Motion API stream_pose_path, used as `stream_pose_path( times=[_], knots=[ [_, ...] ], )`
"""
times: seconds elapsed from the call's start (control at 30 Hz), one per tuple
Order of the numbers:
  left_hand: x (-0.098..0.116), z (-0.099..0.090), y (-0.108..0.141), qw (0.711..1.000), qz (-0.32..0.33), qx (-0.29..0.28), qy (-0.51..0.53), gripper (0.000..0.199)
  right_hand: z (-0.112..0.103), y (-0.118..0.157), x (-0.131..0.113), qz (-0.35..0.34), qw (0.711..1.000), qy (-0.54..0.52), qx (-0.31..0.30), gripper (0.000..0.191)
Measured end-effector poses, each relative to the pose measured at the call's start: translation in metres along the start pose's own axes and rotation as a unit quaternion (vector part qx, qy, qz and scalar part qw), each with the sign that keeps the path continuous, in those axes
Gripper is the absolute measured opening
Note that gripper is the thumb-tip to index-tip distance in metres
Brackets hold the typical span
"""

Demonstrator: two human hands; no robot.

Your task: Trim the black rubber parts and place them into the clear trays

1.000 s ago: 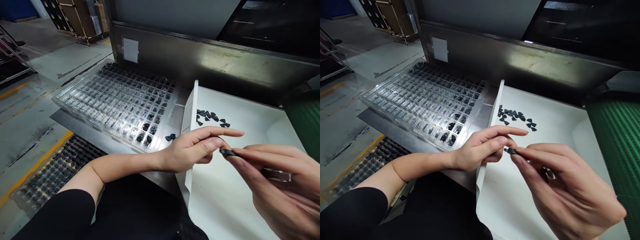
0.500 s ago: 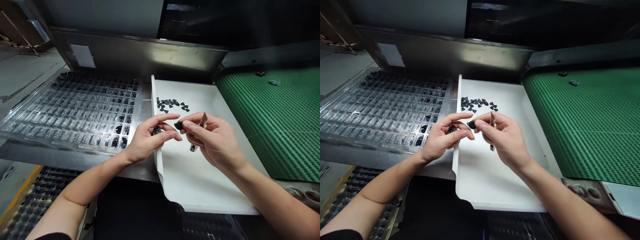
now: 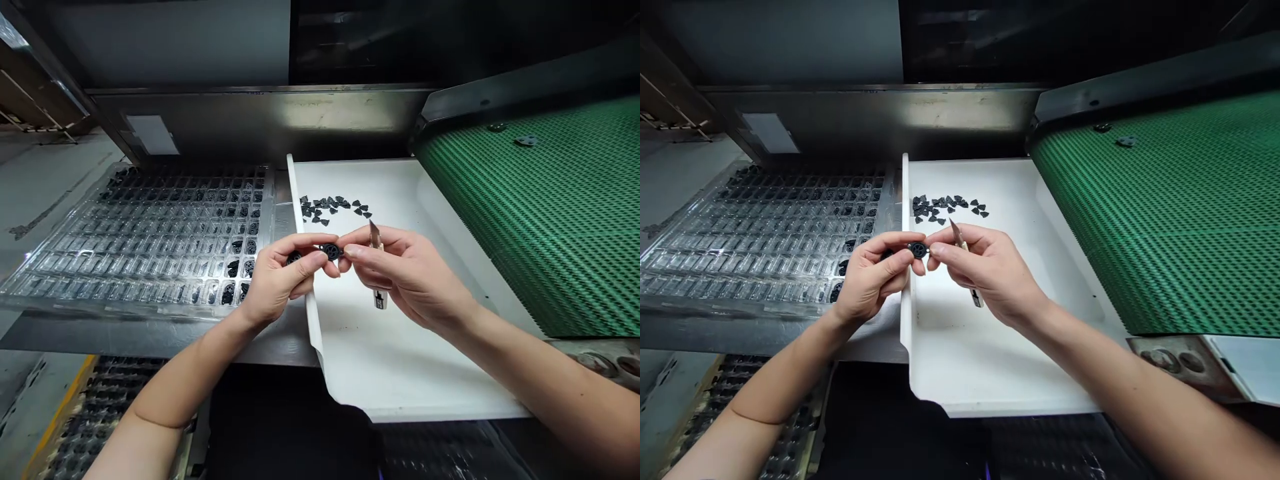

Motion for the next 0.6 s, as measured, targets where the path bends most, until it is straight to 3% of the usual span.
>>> stream_pose_path(
  times=[0.37,0.6],
  knots=[
    [0.003,0.001,-0.002,1.000,0.006,-0.018,-0.001,0.038,-0.003,-0.001,-0.001,-0.027,0.997,0.063,0.039,0.039],
    [0.005,-0.002,-0.009,1.000,-0.001,-0.020,-0.013,0.050,-0.002,0.009,-0.018,-0.125,0.969,0.202,0.065,0.020]
  ],
)
Point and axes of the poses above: each hand's wrist, its own y-axis away from the middle knuckle, its own z-axis out of the palm, x = y × z, the point moved 8 cm from there along -y, towards the middle knuckle, and after that the axes turned 9 degrees about z, right-handed, at the moved point
